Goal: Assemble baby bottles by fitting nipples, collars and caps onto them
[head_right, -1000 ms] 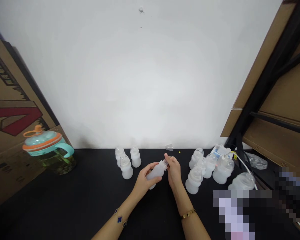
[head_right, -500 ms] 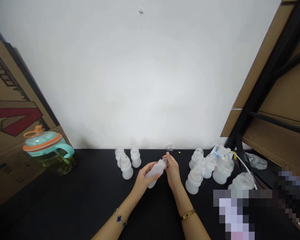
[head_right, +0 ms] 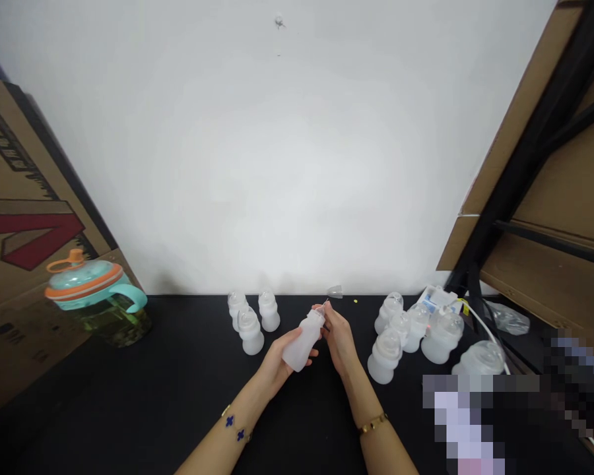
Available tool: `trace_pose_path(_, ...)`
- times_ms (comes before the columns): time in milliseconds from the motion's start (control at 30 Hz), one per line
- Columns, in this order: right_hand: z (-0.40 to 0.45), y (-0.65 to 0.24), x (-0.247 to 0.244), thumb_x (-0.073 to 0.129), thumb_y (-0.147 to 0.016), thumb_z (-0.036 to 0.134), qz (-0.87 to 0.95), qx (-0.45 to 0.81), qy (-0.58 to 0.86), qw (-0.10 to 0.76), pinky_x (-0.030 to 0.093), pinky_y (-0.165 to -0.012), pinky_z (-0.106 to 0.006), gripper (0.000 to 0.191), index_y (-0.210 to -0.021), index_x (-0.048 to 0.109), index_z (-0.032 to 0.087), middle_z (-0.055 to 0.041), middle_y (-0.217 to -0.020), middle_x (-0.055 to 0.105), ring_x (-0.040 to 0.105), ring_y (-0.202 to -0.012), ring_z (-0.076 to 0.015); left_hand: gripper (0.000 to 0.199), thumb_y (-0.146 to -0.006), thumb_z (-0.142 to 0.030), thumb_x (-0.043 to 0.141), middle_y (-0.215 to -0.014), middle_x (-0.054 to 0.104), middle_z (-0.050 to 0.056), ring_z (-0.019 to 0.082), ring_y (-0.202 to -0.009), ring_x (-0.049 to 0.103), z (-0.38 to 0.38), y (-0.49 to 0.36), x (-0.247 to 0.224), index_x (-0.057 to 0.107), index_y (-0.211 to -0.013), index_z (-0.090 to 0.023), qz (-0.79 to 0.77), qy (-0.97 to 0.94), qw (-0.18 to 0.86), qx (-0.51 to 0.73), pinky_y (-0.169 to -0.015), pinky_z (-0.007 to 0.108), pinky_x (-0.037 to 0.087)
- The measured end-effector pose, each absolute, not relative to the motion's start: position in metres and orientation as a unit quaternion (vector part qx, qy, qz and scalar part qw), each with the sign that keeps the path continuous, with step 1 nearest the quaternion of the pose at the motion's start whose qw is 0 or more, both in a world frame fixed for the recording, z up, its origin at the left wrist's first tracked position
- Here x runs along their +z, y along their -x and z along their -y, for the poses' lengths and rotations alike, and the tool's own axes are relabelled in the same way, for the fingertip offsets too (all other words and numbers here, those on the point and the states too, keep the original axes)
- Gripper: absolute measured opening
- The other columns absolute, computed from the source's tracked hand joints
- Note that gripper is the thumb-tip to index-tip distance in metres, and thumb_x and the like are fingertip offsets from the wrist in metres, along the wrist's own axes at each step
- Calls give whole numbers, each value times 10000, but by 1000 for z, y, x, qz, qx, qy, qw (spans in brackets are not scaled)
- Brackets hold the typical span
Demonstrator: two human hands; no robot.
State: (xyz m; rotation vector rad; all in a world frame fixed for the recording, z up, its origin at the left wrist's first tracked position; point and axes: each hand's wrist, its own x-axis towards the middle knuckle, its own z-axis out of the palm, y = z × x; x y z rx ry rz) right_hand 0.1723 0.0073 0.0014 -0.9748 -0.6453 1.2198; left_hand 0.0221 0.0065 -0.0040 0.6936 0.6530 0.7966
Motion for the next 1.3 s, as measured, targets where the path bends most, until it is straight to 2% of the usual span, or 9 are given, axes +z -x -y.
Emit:
trace_pose_path(200, -6, -171, 3, 751, -713, 596, 282, 535, 425, 674, 408, -556, -265, 451, -901, 758, 186, -74, -977, 728, 632, -788, -205, 442, -867, -392, 620, -1138, 708, 210, 210, -700, 715, -6, -22, -1, 664, -1142, -49, -295, -310, 827, 364, -550, 263, 541)
trace_pose_path(333, -7, -171, 2, 771, -685, 597, 281, 528, 430, 676, 398, -545, -273, 440, -864, 756, 195, -61, -899, 731, 623, -719, -195, 416, -861, -366, 634, -1143, 703, 196, 197, -710, 706, -4, -21, 2, 659, -1140, -58, -304, -315, 823, 362, -558, 260, 539)
trace_pose_path(433, -6, -171, 2, 774, -685, 591, 284, 524, 432, 677, 418, -576, -277, 431, -861, 758, 198, -61, -901, 731, 630, -741, -202, 438, -832, -376, 673, -1128, 702, 174, 189, -708, 697, -3, -20, 2, 649, -1157, -84, -300, -326, 819, 365, -559, 256, 529)
trace_pose_path(567, -6, -171, 3, 795, -674, 565, 277, 521, 429, 683, 450, -626, -282, 404, -853, 764, 203, -60, -933, 731, 640, -812, -213, 473, -784, -368, 721, -1026, 716, 139, 183, -688, 680, -4, -20, -1, 647, -1165, -98, -285, -344, 814, 373, -549, 246, 510)
trace_pose_path(767, -6, -172, 4, 819, -644, 548, 265, 519, 430, 689, 458, -618, -294, 398, -829, 766, 199, -59, -889, 730, 647, -798, -220, 469, -713, -371, 783, -879, 721, 103, 189, -683, 664, -7, -24, -6, 682, -1081, -98, -286, -360, 799, 388, -600, 267, 510)
trace_pose_path(933, -7, -172, 2, 824, -653, 523, 254, 518, 431, 694, 462, -626, -290, 380, -828, 769, 190, -57, -860, 721, 640, -796, -212, 467, -666, -358, 827, -879, 735, 98, 193, -710, 659, -6, -25, -5, 712, -1038, -102, -280, -371, 789, 402, -693, 297, 520)
trace_pose_path(1100, -7, -173, 1, 835, -647, 494, 252, 510, 432, 700, 472, -643, -298, 350, -800, 772, 186, -59, -850, 726, 645, -798, -215, 507, -666, -373, 839, -951, 738, 102, 213, -814, 677, -3, -22, -3, 715, -1085, -116, -283, -405, 765, 413, -785, 308, 499)
trace_pose_path(1300, -8, -174, -2, 849, -627, 488, 249, 496, 438, 707, 477, -643, -298, 351, -786, 777, 184, -64, -851, 731, 644, -787, -209, 542, -620, -375, 874, -1013, 750, 108, 250, -921, 684, -4, -23, -7, 717, -1085, -147, -301, -435, 732, 430, -810, 305, 483)
